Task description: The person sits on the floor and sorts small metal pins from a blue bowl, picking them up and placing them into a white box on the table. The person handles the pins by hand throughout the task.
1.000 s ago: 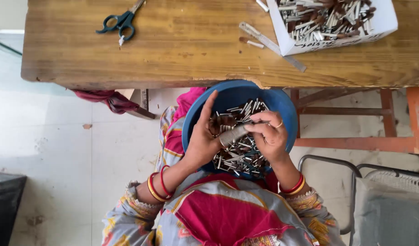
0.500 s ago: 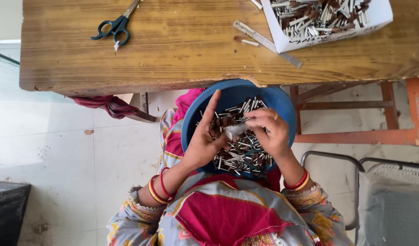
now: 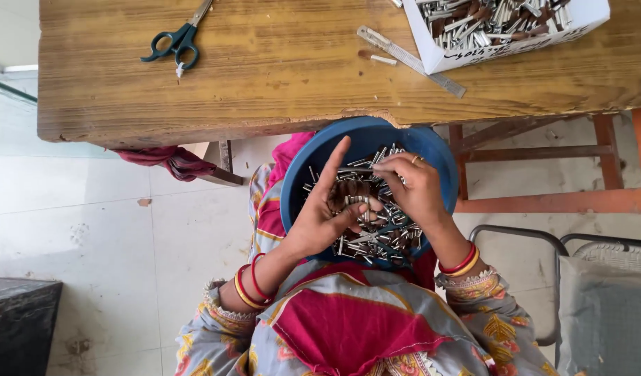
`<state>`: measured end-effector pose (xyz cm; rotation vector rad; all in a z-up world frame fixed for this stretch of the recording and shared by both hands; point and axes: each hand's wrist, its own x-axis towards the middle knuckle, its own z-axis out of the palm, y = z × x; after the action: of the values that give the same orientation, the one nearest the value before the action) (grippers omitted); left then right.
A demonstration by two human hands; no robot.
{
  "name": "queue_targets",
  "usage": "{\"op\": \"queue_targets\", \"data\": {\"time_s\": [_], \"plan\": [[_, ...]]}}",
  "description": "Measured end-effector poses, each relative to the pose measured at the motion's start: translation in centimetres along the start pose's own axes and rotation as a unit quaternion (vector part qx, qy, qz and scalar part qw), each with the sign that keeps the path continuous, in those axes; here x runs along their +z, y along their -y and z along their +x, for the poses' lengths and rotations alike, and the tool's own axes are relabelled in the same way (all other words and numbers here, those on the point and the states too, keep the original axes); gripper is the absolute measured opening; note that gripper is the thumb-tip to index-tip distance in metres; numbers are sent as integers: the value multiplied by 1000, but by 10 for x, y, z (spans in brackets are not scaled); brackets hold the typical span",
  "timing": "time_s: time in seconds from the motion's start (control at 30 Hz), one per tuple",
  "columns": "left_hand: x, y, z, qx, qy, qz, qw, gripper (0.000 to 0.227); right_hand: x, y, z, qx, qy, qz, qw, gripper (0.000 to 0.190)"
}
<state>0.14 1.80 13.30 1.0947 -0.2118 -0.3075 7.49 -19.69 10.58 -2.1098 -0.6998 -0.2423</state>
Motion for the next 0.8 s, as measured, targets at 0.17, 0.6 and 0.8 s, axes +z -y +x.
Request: {"op": "queue_targets", "data": {"time_s": [0.17,0.6,0.8], "plan": [[-1,2,1,-7,-33,14,999,103,-7,12,-3,-127,-41,-35,990,23],[-3,21,10,61,-96,56,992,103,0,5,-4,-82,-47,43,995,19],[14,2,7,50,-112,64,990,102,11,-7,5,31,21,-74,997,15]]}}
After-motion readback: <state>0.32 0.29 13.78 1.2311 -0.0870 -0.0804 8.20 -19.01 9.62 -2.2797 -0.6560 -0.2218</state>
